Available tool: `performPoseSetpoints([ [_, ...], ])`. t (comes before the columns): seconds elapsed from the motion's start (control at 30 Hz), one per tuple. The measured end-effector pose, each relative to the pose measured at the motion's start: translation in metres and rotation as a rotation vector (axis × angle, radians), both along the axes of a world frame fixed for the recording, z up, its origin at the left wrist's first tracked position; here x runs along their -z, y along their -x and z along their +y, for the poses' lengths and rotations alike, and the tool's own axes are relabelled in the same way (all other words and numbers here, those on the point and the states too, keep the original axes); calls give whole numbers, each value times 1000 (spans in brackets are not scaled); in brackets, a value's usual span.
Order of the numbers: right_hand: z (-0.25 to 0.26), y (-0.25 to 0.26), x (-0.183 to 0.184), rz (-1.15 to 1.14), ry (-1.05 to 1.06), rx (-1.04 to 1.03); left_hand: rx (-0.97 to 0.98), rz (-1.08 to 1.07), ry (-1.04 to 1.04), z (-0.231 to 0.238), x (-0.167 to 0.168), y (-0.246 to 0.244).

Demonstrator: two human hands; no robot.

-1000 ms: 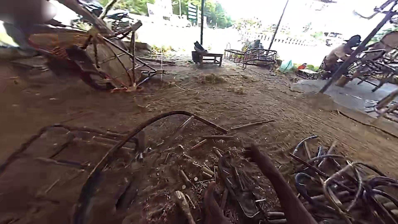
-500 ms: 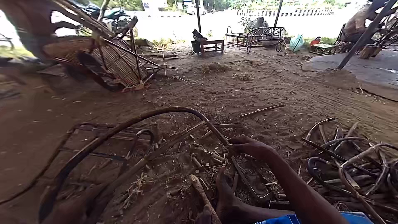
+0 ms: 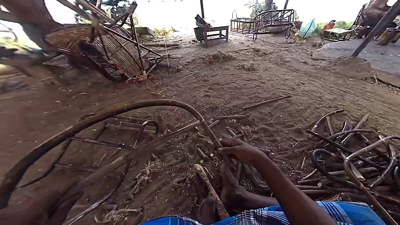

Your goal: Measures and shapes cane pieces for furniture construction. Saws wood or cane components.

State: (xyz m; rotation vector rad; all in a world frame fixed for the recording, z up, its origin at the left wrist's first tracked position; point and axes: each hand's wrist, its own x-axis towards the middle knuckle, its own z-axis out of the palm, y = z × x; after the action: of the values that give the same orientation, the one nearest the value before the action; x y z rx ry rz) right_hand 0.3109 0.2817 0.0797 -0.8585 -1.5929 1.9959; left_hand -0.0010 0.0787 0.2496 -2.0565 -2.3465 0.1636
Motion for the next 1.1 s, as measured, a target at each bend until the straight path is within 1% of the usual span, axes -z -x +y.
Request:
performPoseSetpoints([
  [0.03, -3, 3, 8, 36, 44, -11, 12, 41, 0, 0, 1, 8],
  [0.1, -6, 8, 18, 95, 116, 11, 89, 105, -71, 3, 9, 29],
  [0.13, -7, 11, 20, 119, 136, 47, 51, 104, -44, 5, 10, 39],
  [0.17, -8, 15, 19, 149, 151, 97, 121, 110, -99, 6, 16, 64],
  [0.2, -9, 21, 16, 183, 154, 157, 332, 98, -222, 10, 27, 105],
  [0.23, -10, 25, 11, 211, 155, 216, 413, 60, -274, 16, 29, 124],
  [0.27, -11, 29, 7, 231, 154, 279, 400, 31, -282, 21, 26, 126],
  [0.33, -22, 35, 2, 253, 170, 405, 280, 3, -321, 36, 19, 119],
  [0.37, -33, 39, 0, 251, 202, 451, 241, -3, -382, 48, 20, 122],
  [0.4, -44, 44, -1, 258, 238, 491, 233, 9, -459, 63, 24, 132],
  [0.47, -62, 55, 3, 243, 286, 550, 229, 69, -517, 90, 23, 151],
  [0.5, -69, 57, 8, 222, 290, 577, 261, 106, -532, 100, 20, 152],
  [0.57, -68, 58, 12, 196, 246, 644, 286, 164, -545, 112, 7, 130],
  [0.6, -65, 55, 11, 149, 173, 691, 295, 168, -544, 112, 1, 114],
  [0.63, -59, 50, 7, 89, 56, 752, 329, 161, -557, 110, -3, 100],
  [0.67, -51, 43, -2, -5, -114, 826, 388, 152, -588, 107, -5, 90],
  [0.73, -36, 29, -37, -250, -576, 989, 537, 126, -727, 99, -5, 76],
  [0.77, -33, 26, -59, -341, -832, 1063, 625, 101, -794, 90, -7, 62],
  [0.8, -34, 27, -80, -372, -1075, 1094, 716, 69, -857, 77, -13, 37],
  [0.83, -38, 31, -99, -353, -1291, 1052, 782, 44, -900, 64, -18, 12],
  [0.87, -44, 40, -113, -311, -1453, 945, 811, 60, -910, 54, -24, -9],
  [0.9, -52, 51, -122, -270, -1547, 800, 796, 98, -856, 48, -29, -25],
  [0.93, -60, 63, -123, -241, -1584, 640, 750, 135, -742, 48, -31, -37],
  [0.97, -65, 75, -116, -226, -1594, 500, 700, 178, -640, 54, -27, -44],
  [1.0, -66, 86, -101, -209, -1584, 382, 650, 175, -523, 62, -14, -46],
  [1.03, -65, 95, -79, -196, -1543, 289, 590, 104, -379, 71, 8, -42],
  [1.1, -62, 106, -27, -251, -1368, 117, 452, -155, -11, 88, 70, -26],
])
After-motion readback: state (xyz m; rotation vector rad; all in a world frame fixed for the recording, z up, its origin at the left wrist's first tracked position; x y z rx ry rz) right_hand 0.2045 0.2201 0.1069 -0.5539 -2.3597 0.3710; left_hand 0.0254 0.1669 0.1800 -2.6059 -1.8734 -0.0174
